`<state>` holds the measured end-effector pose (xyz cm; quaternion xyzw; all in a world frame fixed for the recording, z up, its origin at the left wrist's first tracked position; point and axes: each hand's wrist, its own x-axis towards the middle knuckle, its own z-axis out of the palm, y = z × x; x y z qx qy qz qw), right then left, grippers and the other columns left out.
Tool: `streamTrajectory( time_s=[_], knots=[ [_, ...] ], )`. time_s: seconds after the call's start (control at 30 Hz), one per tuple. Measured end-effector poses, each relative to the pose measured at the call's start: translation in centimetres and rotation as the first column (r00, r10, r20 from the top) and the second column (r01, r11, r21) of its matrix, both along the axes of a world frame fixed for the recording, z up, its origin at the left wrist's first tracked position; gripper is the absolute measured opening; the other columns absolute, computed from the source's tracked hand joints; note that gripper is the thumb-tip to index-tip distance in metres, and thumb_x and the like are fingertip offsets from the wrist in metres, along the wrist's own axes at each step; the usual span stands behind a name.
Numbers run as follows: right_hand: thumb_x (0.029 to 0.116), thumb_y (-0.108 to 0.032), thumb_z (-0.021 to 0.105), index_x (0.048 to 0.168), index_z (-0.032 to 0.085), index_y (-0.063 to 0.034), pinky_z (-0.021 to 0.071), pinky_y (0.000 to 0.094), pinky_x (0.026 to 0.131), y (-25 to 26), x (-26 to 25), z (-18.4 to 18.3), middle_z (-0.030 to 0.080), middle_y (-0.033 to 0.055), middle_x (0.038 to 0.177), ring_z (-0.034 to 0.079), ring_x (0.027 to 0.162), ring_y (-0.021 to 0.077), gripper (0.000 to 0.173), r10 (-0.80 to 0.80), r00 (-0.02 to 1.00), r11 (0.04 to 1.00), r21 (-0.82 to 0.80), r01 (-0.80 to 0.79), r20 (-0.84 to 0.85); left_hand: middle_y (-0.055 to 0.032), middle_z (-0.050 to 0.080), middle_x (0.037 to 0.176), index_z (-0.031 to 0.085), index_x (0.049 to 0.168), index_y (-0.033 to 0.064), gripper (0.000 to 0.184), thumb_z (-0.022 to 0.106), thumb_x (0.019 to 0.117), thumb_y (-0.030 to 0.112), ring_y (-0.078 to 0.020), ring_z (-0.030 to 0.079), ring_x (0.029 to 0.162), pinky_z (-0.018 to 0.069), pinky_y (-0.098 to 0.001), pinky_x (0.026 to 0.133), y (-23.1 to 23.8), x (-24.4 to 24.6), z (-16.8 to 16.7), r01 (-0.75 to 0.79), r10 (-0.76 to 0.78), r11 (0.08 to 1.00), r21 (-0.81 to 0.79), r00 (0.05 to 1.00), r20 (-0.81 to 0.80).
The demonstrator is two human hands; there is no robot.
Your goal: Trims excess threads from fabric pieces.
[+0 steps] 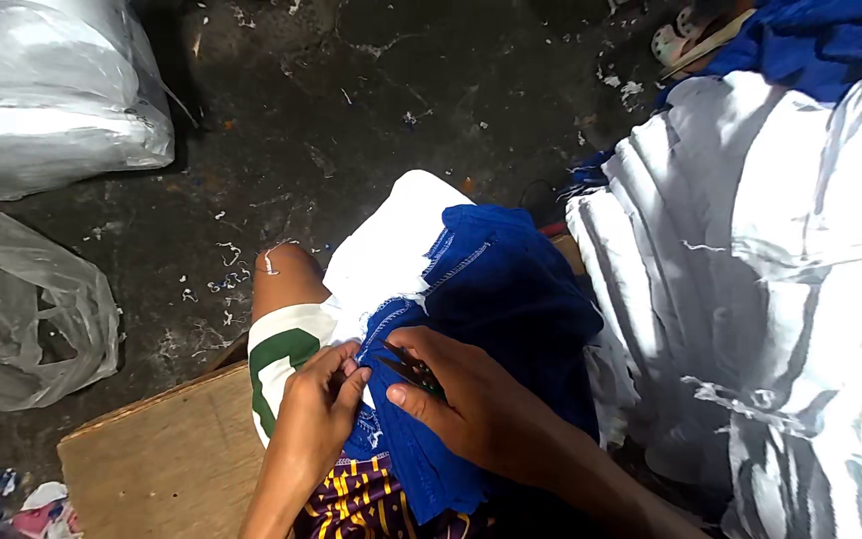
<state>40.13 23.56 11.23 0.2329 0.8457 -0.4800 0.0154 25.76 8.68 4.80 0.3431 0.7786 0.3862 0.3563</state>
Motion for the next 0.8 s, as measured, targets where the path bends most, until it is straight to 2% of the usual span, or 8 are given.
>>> streamTrajectory(
  time_s=[0.17,0.27,0.33,0.37,0.43,0.57,0.63,0.8],
  knots=[
    [0.1058,-0.041,0.051,0.136,0.055,-0.0114,0.0538,0.0227,0.071,0.1,0.1,0.1,0.063,0.0005,0.100,0.061,0.081,0.0050,0.043,-0.012,1.000,1.000,-0.013,0.012,-0.005,0.0091,0.064,0.078,0.076,0.088,0.0148,0.018,0.062,0.0940,0.024,0.0035,0.061,0.067,0.0527,-0.0146,0.060,0.2,0.2,-0.7,-0.037,0.045,0.998,0.049,0.981,-0.189],
    [0.1057,-0.037,0.053,0.136,0.055,-0.0114,0.0529,0.0210,0.069,0.2,0.3,0.3,0.062,0.0009,0.101,0.059,0.078,0.0048,0.040,-0.017,1.000,1.000,0.013,0.017,-0.017,0.0084,0.068,0.090,0.076,0.090,0.0166,0.019,0.060,0.0960,0.027,0.0028,0.064,0.076,0.0559,-0.0162,0.066,-0.3,-0.5,0.2,-0.064,0.074,0.996,0.055,0.975,-0.208],
    [0.1051,-0.033,0.054,0.134,0.058,-0.0099,0.0533,0.0209,0.065,0.1,0.6,0.1,0.062,0.0017,0.100,0.059,0.075,0.0052,0.037,-0.001,0.998,0.997,0.079,0.006,-0.063,0.0077,0.068,0.092,0.073,0.093,0.0162,0.017,0.059,0.0973,0.024,0.0009,0.063,0.070,0.0545,-0.0162,0.060,-0.5,-0.7,1.4,-0.124,0.132,0.989,0.084,0.986,-0.102],
    [0.1043,-0.032,0.055,0.132,0.059,-0.0091,0.0528,0.0212,0.062,0.0,0.6,0.0,0.062,0.0020,0.098,0.058,0.071,0.0058,0.036,0.012,0.996,0.992,0.123,-0.001,-0.087,0.0060,0.069,0.090,0.071,0.095,0.0143,0.015,0.058,0.0983,0.020,-0.0015,0.062,0.061,0.0533,-0.0171,0.052,-0.4,-0.6,2.2,-0.165,0.166,0.980,0.111,0.986,0.004],
    [0.1019,-0.031,0.058,0.124,0.063,-0.0079,0.0500,0.0217,0.055,-0.4,0.6,-0.1,0.063,0.0020,0.092,0.056,0.065,0.0070,0.032,0.029,0.991,0.973,0.231,0.001,-0.129,0.0016,0.071,0.090,0.067,0.099,0.0101,0.014,0.053,0.1010,0.013,-0.0055,0.062,0.055,0.0552,-0.0189,0.049,-0.3,-0.1,3.6,-0.235,0.197,0.960,0.153,0.953,0.230],
    [0.0977,-0.030,0.062,0.110,0.069,-0.0099,0.0464,0.0216,0.047,-0.8,0.3,-0.3,0.062,-0.0007,0.081,0.056,0.058,0.0068,0.025,0.043,0.982,0.911,0.411,0.037,-0.183,-0.0052,0.074,0.106,0.064,0.100,0.0078,0.014,0.051,0.1028,0.013,-0.0146,0.074,0.083,0.0637,-0.0282,0.075,-0.2,0.4,4.7,-0.265,0.179,0.944,0.196,0.911,0.372],
    [0.0955,-0.028,0.064,0.107,0.071,-0.0103,0.0469,0.0223,0.046,-0.8,0.2,-0.2,0.065,-0.0013,0.080,0.059,0.058,0.0071,0.023,0.049,0.980,0.889,0.455,0.044,-0.192,-0.0045,0.072,0.112,0.062,0.097,0.0098,0.013,0.052,0.1024,0.015,-0.0113,0.072,0.093,0.0605,-0.0244,0.078,-0.2,0.6,5.0,-0.255,0.165,0.943,0.216,0.917,0.363],
    [0.0951,-0.028,0.064,0.106,0.072,-0.0110,0.0466,0.0221,0.047,-0.7,0.1,0.1,0.066,-0.0025,0.079,0.059,0.059,0.0070,0.022,0.066,0.982,0.888,0.460,0.024,-0.180,-0.0043,0.070,0.116,0.058,0.094,0.0108,0.012,0.050,0.1025,0.013,-0.0106,0.070,0.101,0.0598,-0.0239,0.081,-0.1,1.0,5.6,-0.243,0.163,0.942,0.232,0.934,0.318]
  ],
)
